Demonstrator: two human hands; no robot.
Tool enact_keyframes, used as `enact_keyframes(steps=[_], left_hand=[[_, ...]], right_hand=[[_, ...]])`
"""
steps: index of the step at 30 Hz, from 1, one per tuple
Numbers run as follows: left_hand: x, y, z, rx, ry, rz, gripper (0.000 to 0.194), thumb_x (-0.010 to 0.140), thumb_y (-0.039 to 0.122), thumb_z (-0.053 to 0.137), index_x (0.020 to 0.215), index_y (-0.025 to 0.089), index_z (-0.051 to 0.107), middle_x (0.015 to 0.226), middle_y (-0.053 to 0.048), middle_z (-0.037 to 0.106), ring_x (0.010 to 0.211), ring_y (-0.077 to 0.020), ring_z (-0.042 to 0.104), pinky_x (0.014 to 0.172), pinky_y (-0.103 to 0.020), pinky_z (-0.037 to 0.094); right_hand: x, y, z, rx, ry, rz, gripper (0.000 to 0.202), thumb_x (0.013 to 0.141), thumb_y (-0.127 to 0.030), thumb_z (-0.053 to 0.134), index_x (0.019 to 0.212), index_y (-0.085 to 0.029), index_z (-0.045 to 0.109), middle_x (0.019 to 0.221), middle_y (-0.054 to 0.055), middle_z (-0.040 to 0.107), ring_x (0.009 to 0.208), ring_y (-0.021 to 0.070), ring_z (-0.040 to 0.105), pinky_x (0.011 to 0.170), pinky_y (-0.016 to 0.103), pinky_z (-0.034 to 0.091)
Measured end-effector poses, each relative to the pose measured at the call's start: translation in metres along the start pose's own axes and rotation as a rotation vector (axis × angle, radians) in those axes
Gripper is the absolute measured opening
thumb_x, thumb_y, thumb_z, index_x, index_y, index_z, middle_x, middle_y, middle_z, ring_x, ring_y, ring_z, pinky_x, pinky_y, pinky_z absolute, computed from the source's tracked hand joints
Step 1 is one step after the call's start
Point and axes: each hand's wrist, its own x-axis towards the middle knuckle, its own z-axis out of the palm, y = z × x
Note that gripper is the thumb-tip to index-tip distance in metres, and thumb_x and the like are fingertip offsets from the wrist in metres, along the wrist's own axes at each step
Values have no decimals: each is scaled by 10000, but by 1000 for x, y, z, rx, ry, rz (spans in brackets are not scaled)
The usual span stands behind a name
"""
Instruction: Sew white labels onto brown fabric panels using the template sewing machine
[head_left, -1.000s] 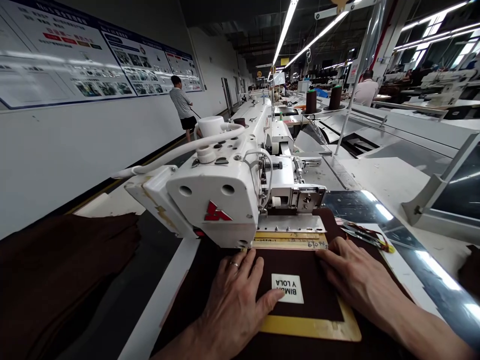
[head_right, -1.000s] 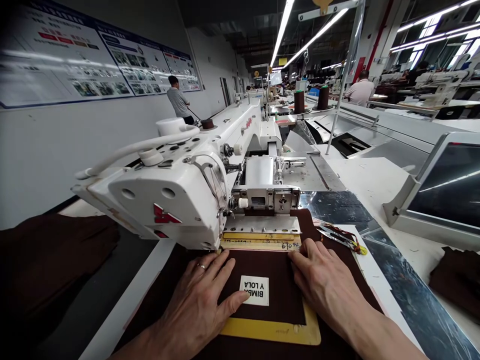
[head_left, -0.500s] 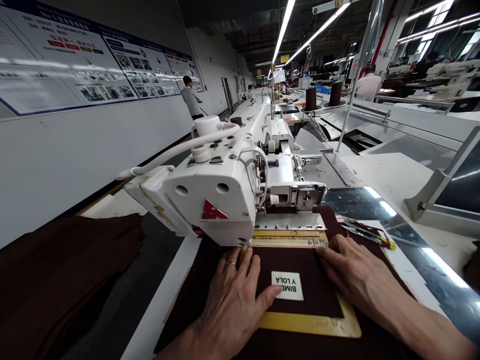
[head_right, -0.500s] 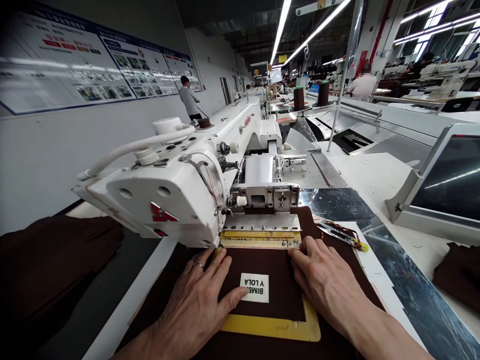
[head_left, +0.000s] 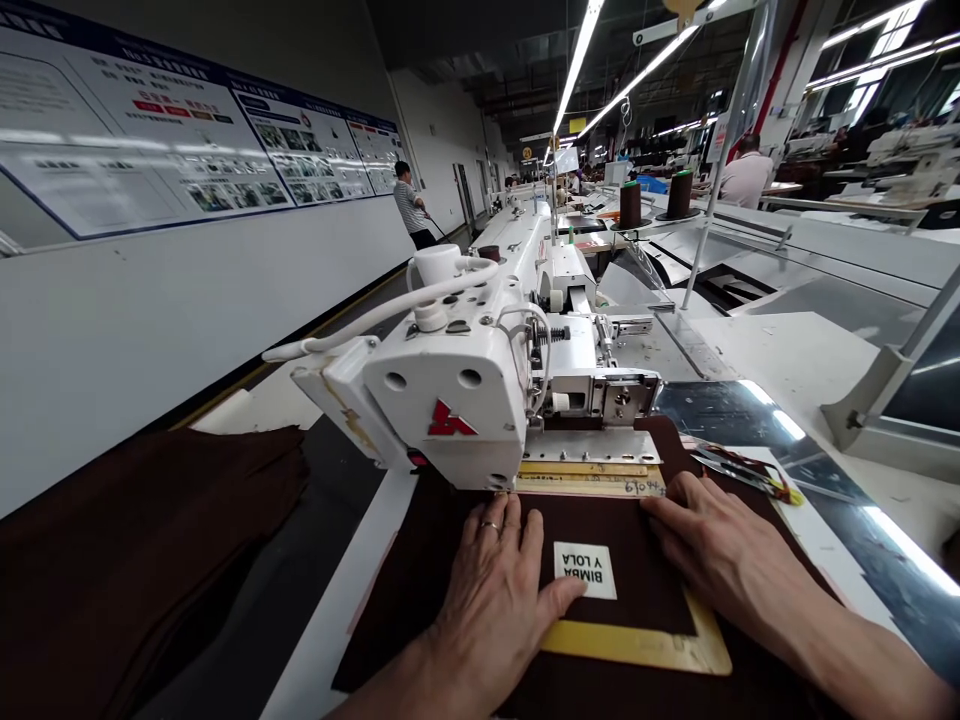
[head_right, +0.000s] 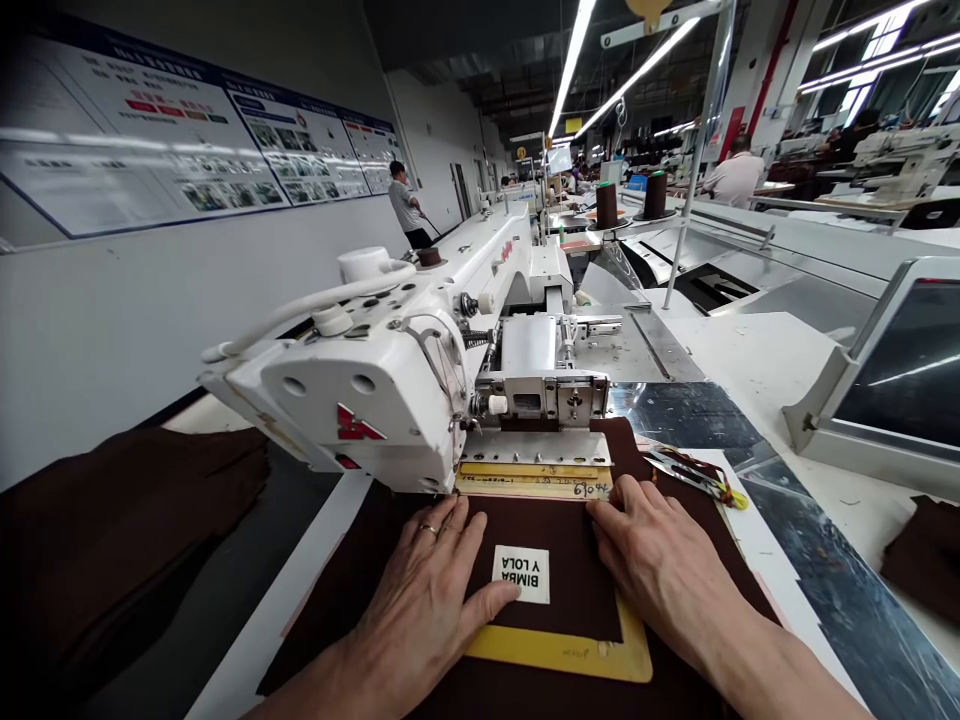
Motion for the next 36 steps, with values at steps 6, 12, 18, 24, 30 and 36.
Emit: enact_keyframes(steps=[6, 12, 18, 24, 30, 36], left_hand=[[1, 8, -4, -37, 44, 2, 745, 947, 720, 502, 1413, 150, 612, 1490, -259, 533, 1442, -428, 442, 1154, -629, 397], [3, 16, 6, -78, 82, 89, 788, 918, 730, 545, 1423, 126, 595, 1498, -298, 498, 1442, -430, 424, 1120, -583, 464], [6, 27, 7, -175, 23, 152, 799, 957, 744, 436, 1461, 135, 555, 1548, -306, 419, 1480, -435, 327, 1129, -584, 454], [6, 16, 4, -231, 23, 284, 792, 988, 746, 300, 1514, 184, 483, 1602, -217, 395, 1539, -346, 267, 1212, -616, 326], [5, -6, -2, -224, -27, 267, 918, 918, 816, 380, 1515, 125, 482, 1616, -224, 355, 1533, -373, 270, 1212, -559, 365], [0, -10, 0, -180, 31, 318, 854, 953, 778, 371, 1504, 138, 499, 1608, -206, 382, 1522, -355, 311, 1203, -515, 399]], right_hand=[[1, -1, 1, -3, 39, -17, 267, 978, -213, 480, 1178, -262, 648, 956, 62, 531, 856, 240, 552, 780, 404, 490], [-2, -1, 3, 7, 56, -16, 262, 993, -246, 476, 1185, -283, 651, 947, 51, 537, 829, 232, 584, 744, 387, 504], [-2, -2, 2, 14, 40, -10, 275, 1019, -260, 437, 1203, -280, 640, 972, 59, 540, 842, 234, 591, 739, 389, 510], [-1, -1, 2, 15, 59, -26, 287, 1035, -257, 418, 1210, -247, 645, 991, 76, 548, 843, 232, 580, 739, 391, 516], [-1, -3, 2, 25, 88, -28, 292, 1040, -247, 417, 1208, -222, 654, 1013, 86, 561, 858, 237, 578, 756, 408, 530], [0, -3, 0, 61, 102, -42, 301, 1044, -244, 416, 1229, -217, 652, 1063, 100, 592, 910, 241, 586, 794, 421, 540]])
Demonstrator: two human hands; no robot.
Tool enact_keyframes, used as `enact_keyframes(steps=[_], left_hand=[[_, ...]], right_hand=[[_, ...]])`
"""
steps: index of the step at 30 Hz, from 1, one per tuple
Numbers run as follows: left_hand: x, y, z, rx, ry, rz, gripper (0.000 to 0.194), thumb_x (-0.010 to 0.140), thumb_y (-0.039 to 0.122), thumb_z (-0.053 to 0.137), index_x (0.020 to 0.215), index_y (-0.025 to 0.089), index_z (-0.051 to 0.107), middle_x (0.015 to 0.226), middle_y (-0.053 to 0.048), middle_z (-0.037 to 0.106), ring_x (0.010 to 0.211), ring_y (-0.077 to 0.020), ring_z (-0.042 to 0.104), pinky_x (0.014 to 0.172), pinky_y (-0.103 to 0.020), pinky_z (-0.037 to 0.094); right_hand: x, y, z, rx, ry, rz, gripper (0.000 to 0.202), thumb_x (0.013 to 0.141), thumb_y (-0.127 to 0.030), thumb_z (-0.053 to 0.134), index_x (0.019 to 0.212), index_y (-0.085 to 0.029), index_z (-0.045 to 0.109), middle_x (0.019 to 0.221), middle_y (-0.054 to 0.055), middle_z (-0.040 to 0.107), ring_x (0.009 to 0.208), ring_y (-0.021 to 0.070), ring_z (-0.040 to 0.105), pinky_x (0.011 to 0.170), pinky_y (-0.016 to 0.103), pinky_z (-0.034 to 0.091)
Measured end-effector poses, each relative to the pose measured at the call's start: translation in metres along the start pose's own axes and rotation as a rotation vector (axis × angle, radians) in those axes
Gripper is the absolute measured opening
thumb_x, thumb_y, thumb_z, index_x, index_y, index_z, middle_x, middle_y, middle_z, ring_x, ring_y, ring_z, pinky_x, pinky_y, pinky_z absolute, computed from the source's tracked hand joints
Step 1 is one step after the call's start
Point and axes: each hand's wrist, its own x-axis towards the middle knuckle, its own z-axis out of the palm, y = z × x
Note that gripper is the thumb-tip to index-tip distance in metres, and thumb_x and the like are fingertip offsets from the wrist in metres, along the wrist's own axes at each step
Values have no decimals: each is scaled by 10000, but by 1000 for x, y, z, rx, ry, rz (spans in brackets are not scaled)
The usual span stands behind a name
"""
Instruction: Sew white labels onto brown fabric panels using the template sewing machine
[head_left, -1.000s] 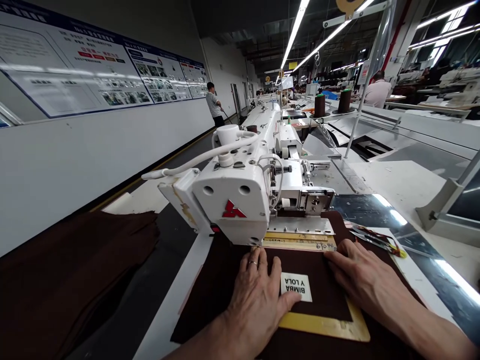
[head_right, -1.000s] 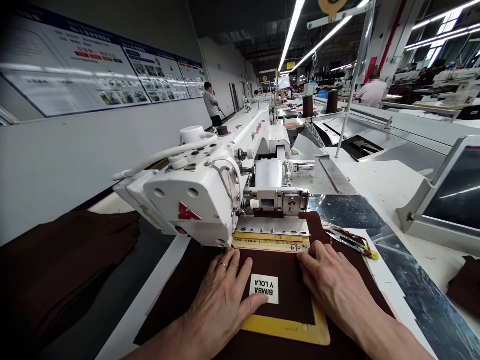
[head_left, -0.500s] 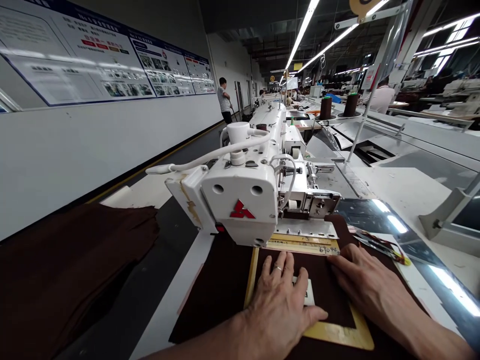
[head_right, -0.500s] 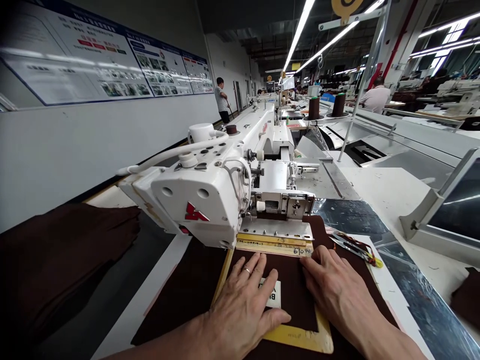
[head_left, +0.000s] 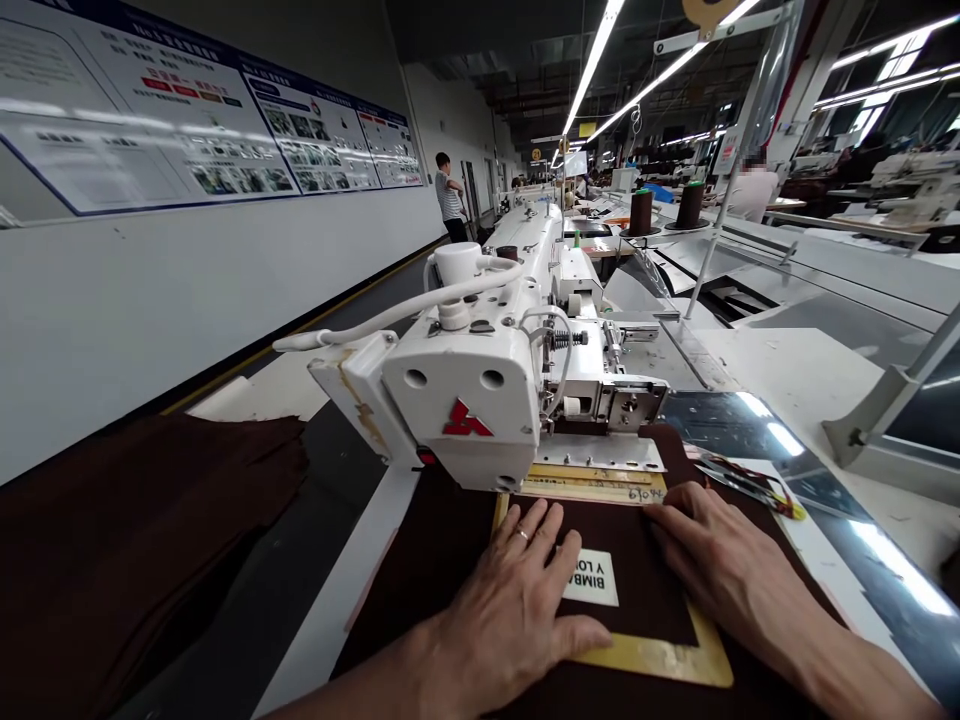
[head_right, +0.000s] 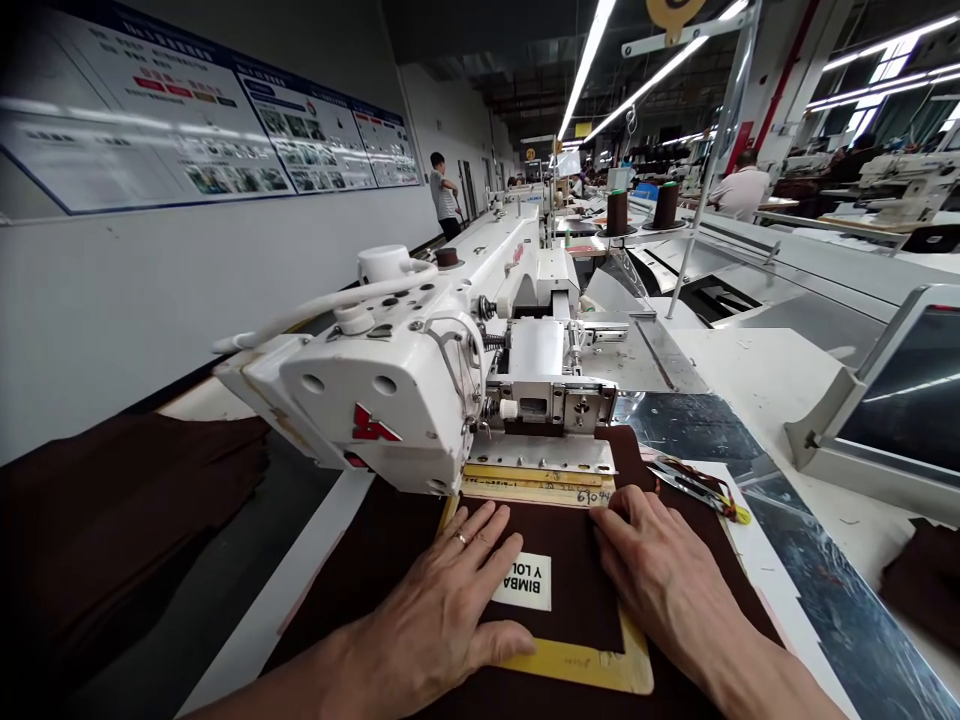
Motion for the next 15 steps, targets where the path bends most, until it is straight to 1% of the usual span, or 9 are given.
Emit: enact_keyframes(steps=[3, 5, 8, 10, 12, 15], left_hand=[[-10, -7, 2, 49, 81, 0, 791, 972, 733, 424, 1485, 140, 522, 1589, -171, 434, 1490, -328, 398, 1195, -478, 426], [-16, -14, 1, 89, 115, -15, 778, 975, 713, 452, 1461, 112, 543, 1547, -176, 497, 1454, -334, 459, 1194, -508, 419], [-20, -24, -4, 128, 99, -55, 740, 987, 677, 479, 1424, 87, 571, 1482, -177, 575, 1399, -349, 520, 1165, -547, 431], [-19, -27, -6, 130, 77, -100, 707, 974, 650, 538, 1417, 100, 578, 1480, -162, 582, 1382, -355, 529, 1125, -538, 467], [-18, -27, -4, 122, 71, -152, 693, 952, 628, 596, 1428, 125, 571, 1507, -147, 559, 1382, -367, 520, 1084, -535, 495], [-18, -25, 1, 122, 73, -204, 681, 965, 622, 572, 1464, 159, 546, 1541, -129, 524, 1379, -398, 508, 1048, -571, 503]], right_hand=[[2, -3, -2, 15, 26, -43, 308, 1063, -289, 430, 1277, -220, 641, 1124, 106, 611, 985, 251, 587, 840, 431, 529], [4, -6, -3, 15, 18, -81, 309, 1070, -328, 456, 1305, -235, 634, 1162, 98, 619, 1032, 258, 580, 874, 445, 514], [5, -9, -3, 3, 1, -91, 300, 1069, -345, 481, 1308, -249, 634, 1188, 83, 629, 1071, 264, 566, 891, 451, 498], [4, -10, -1, -5, 11, -85, 293, 1069, -335, 481, 1296, -244, 641, 1185, 83, 639, 1104, 273, 555, 910, 457, 489], [4, -11, 0, -14, 21, -85, 294, 1068, -334, 483, 1290, -237, 648, 1177, 88, 646, 1133, 285, 547, 932, 466, 480], [5, -12, 1, -34, 35, -80, 298, 1062, -349, 491, 1274, -232, 664, 1155, 96, 651, 1132, 295, 551, 930, 472, 479]])
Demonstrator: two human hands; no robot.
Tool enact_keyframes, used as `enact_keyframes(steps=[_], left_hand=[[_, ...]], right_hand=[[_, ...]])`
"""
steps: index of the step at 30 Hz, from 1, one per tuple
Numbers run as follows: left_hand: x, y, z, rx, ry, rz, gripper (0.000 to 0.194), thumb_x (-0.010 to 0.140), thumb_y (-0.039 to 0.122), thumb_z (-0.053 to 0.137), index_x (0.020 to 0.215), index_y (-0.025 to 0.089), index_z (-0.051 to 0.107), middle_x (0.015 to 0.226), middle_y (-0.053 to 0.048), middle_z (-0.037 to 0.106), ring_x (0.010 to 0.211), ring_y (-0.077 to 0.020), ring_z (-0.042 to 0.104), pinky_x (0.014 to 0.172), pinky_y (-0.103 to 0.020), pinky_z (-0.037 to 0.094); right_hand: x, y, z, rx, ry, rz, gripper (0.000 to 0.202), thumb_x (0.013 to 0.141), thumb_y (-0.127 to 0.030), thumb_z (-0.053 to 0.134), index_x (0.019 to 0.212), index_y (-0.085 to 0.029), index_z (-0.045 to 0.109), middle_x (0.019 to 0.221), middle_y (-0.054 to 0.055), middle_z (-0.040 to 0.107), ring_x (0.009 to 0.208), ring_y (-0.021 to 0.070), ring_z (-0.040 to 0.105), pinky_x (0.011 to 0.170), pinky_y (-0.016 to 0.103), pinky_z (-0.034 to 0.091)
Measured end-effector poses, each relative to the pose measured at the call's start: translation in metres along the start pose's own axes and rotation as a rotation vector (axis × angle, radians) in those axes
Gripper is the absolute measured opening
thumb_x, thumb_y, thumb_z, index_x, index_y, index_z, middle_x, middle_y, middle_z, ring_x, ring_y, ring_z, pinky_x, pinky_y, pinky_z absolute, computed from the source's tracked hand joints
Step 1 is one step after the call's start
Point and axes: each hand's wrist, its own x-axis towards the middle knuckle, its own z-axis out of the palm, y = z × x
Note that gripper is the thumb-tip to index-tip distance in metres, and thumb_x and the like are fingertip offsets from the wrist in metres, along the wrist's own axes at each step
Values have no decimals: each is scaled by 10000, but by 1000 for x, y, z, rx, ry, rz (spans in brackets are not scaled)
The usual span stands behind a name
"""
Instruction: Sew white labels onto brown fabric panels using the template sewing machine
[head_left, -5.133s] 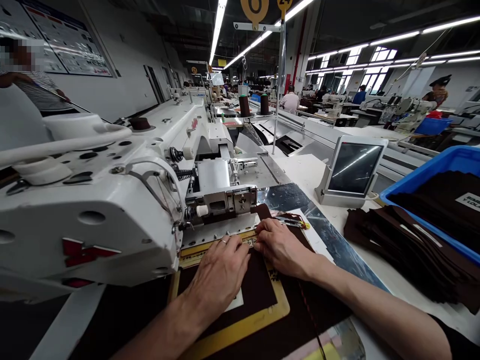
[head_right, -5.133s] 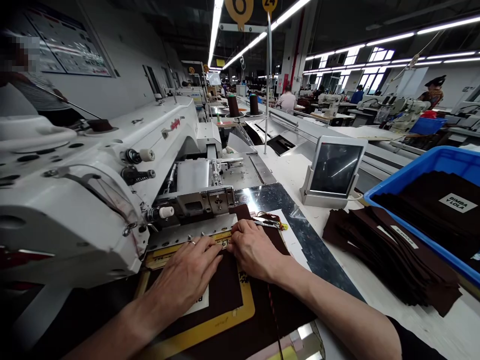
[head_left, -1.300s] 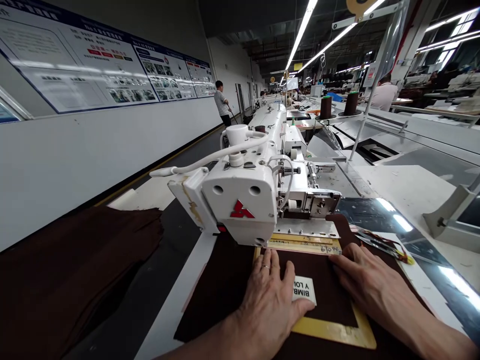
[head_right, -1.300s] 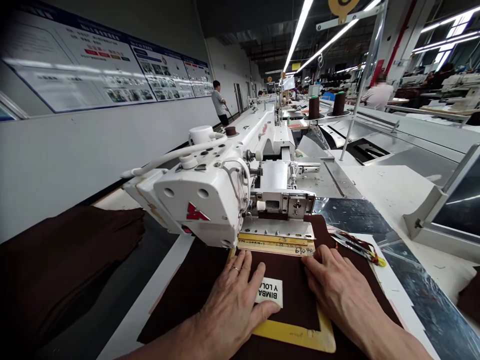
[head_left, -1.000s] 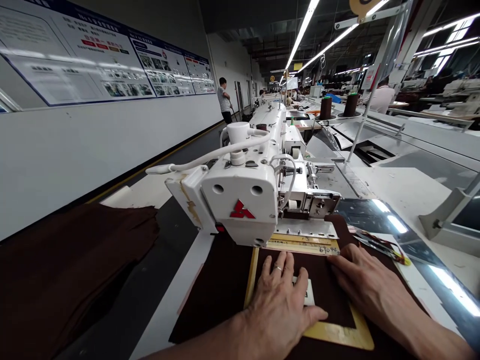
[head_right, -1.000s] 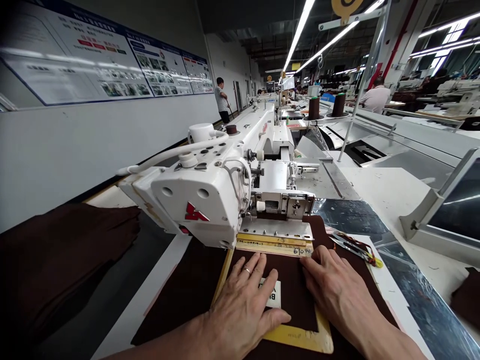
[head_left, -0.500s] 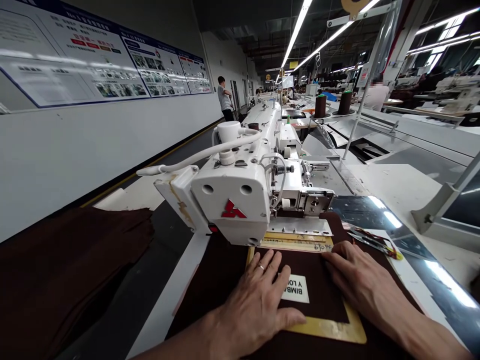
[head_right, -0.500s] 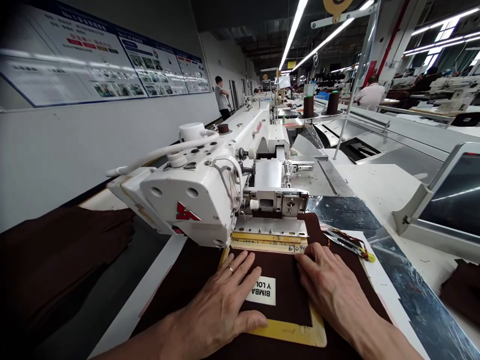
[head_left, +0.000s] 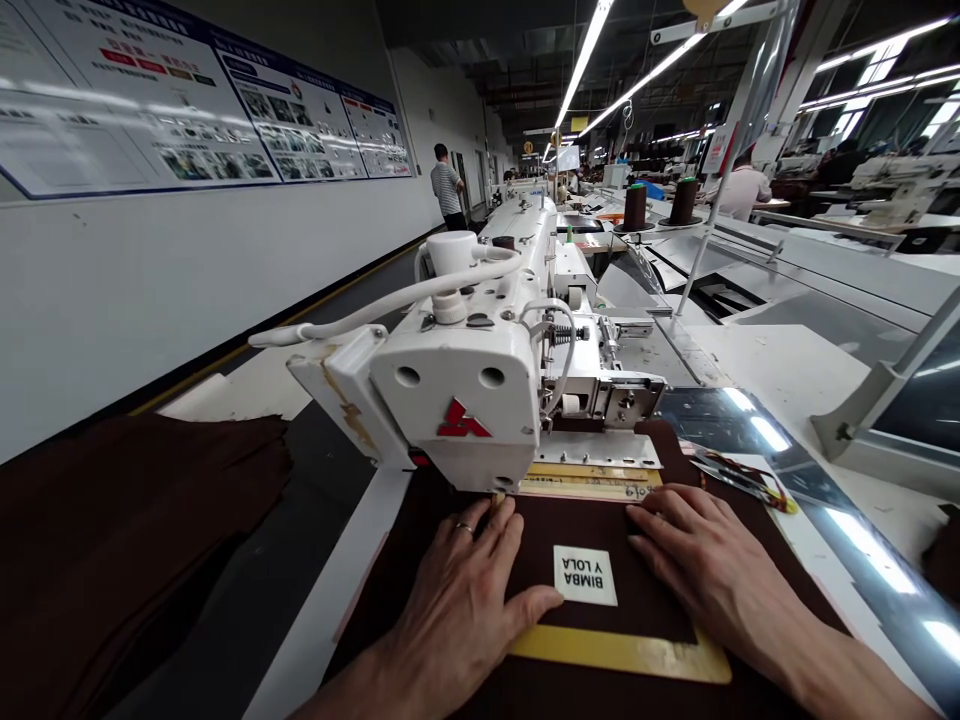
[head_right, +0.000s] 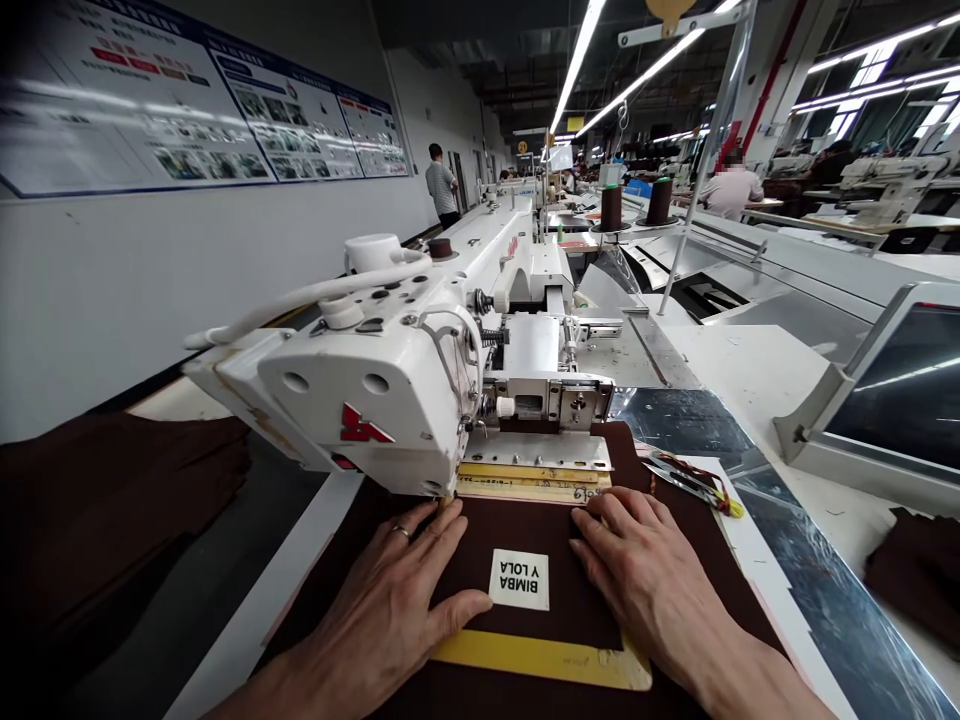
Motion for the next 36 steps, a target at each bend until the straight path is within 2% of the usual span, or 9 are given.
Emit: enact_keyframes(steps=[7, 12, 16, 19, 22, 24, 27, 30, 36], left_hand=[[2, 4, -4, 1, -68, -55, 751, 974, 705, 465, 1492, 165, 529, 1579, -132, 469, 1400, -443, 474, 1064, -615, 472], [6, 14, -12, 23, -163, -107, 775, 952, 680, 544, 1485, 117, 528, 1592, -166, 437, 1427, -460, 441, 1111, -628, 440], [2, 13, -8, 1, -95, -28, 745, 984, 670, 489, 1479, 115, 528, 1582, -176, 452, 1466, -422, 407, 1142, -641, 414], [-2, 13, -4, -4, -49, 36, 650, 1042, 583, 437, 1506, 132, 496, 1599, -153, 428, 1482, -373, 402, 1153, -595, 436], [0, 18, -4, -47, -63, 150, 611, 1044, 528, 484, 1532, 161, 462, 1634, -124, 367, 1495, -322, 395, 1173, -508, 451], [4, 23, -6, -99, -88, 216, 624, 1031, 557, 499, 1536, 192, 457, 1637, -99, 369, 1503, -301, 384, 1193, -478, 436], [9, 27, -7, -142, -118, 280, 741, 979, 684, 488, 1520, 178, 475, 1612, -116, 416, 1503, -325, 377, 1190, -505, 433], [9, 24, 1, -131, -67, 372, 857, 914, 759, 511, 1528, 164, 456, 1604, -138, 428, 1493, -385, 377, 1166, -594, 427], [9, 13, 18, -72, 5, 443, 771, 929, 684, 581, 1541, 237, 441, 1593, -105, 457, 1458, -396, 430, 1110, -611, 473]], right_hand=[[2, -1, -3, 4, 5, -4, 289, 1059, -337, 484, 1247, -236, 679, 1119, 90, 647, 1065, 276, 573, 902, 450, 484], [2, -1, -3, 6, 4, -5, 282, 1060, -317, 483, 1244, -218, 673, 1109, 96, 638, 1044, 273, 563, 886, 443, 472], [2, -1, -3, -2, -19, 7, 275, 1059, -316, 489, 1245, -222, 668, 1112, 92, 632, 1034, 274, 558, 879, 451, 464], [2, -2, -4, -1, -24, 2, 275, 1059, -309, 484, 1245, -216, 664, 1124, 93, 631, 1041, 280, 555, 877, 457, 457], [1, -2, -3, -5, -34, -3, 269, 1056, -304, 492, 1244, -217, 663, 1124, 91, 633, 1051, 286, 552, 879, 459, 447], [1, -1, -2, -8, -33, -1, 260, 1052, -298, 502, 1240, -224, 665, 1122, 86, 637, 1054, 284, 550, 888, 456, 438], [2, -2, -2, -15, -15, 11, 254, 1046, -293, 512, 1237, -237, 668, 1126, 79, 644, 1067, 282, 549, 914, 457, 424], [4, -5, -7, -20, -25, 48, 242, 1041, -297, 519, 1212, -237, 679, 1110, 73, 651, 1053, 279, 550, 942, 469, 412], [9, -11, -18, -11, -108, 113, 253, 1047, -366, 534, 1195, -231, 689, 1132, 78, 664, 1098, 291, 553, 996, 488, 397]])
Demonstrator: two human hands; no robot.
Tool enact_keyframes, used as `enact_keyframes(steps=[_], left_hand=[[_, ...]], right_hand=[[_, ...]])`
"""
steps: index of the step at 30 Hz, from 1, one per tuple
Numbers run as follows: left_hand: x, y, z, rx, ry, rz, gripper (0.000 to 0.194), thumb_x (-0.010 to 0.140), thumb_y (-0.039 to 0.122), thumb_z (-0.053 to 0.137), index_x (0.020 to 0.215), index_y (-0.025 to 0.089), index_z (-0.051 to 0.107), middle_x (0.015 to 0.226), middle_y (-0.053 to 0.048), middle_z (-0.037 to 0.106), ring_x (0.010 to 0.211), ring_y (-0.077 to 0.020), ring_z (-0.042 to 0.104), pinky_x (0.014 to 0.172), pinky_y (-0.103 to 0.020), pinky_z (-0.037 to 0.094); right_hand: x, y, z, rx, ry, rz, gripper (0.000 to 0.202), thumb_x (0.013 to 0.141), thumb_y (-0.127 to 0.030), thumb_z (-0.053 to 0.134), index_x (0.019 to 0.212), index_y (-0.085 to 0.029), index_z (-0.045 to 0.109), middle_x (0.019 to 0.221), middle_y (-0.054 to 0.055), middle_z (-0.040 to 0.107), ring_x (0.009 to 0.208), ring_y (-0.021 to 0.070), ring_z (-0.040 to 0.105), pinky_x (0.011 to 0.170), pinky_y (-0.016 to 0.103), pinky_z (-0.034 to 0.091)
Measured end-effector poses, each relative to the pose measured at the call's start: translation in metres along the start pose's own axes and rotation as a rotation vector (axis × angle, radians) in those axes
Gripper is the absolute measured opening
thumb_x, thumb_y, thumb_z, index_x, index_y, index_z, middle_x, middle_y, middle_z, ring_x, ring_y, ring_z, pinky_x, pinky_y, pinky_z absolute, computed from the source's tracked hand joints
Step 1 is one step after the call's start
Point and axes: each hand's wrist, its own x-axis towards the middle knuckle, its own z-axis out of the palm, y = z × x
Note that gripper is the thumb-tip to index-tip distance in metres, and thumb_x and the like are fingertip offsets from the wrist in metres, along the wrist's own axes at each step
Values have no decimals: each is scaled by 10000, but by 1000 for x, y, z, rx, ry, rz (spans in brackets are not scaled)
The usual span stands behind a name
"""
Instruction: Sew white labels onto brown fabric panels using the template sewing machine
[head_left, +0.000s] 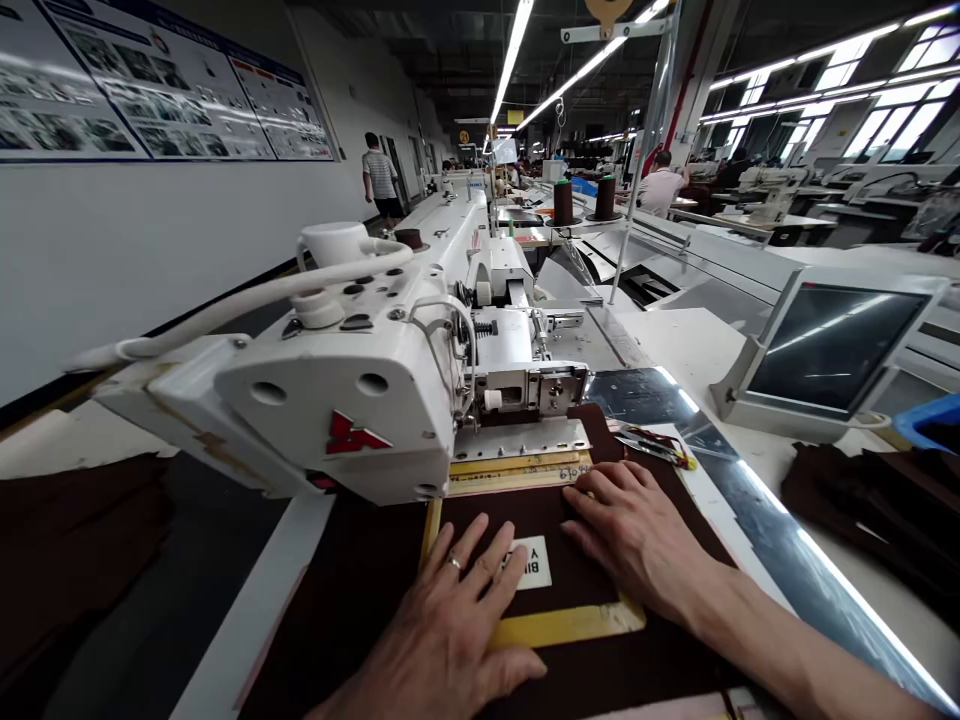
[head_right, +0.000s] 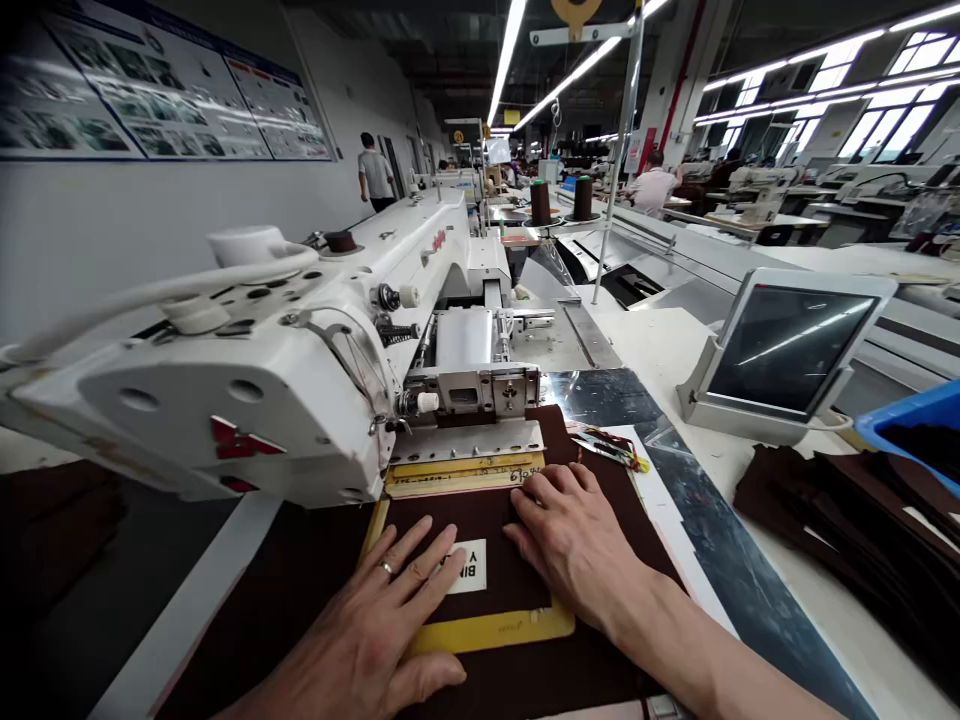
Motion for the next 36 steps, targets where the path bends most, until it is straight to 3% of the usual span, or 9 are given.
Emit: enact_keyframes(steps=[12, 18, 24, 36], left_hand=[[1, 7, -6, 45, -62, -8, 834, 929, 748, 495, 1549, 196, 413, 1595, -117, 448, 1443, -425, 439, 1093, -649, 476], [0, 9, -12, 10, -106, -32, 830, 937, 754, 477, 1540, 185, 423, 1601, -137, 434, 1461, -437, 404, 1118, -659, 446], [1, 10, -16, -23, -151, -49, 820, 958, 758, 412, 1548, 188, 411, 1617, -139, 401, 1478, -443, 370, 1127, -683, 424], [-2, 11, -15, -36, -135, -78, 817, 924, 689, 592, 1555, 204, 404, 1626, -124, 395, 1494, -429, 349, 1150, -674, 402]], right_hand=[[-14, 5, 6, 1, 38, -35, 609, 876, -677, 697, 1317, -259, 656, 1305, 65, 654, 1195, 330, 568, 1070, 578, 367], [-20, 11, 18, -105, 80, -96, 632, 876, -656, 701, 1361, -254, 640, 1342, 91, 653, 1218, 380, 565, 1017, 608, 409], [-19, 8, 14, -114, 64, -88, 612, 874, -655, 698, 1341, -262, 657, 1314, 86, 668, 1192, 371, 585, 1017, 606, 426], [-16, 5, 12, -106, 44, -88, 586, 911, -627, 673, 1360, -253, 638, 1323, 97, 650, 1196, 358, 571, 1041, 611, 399]])
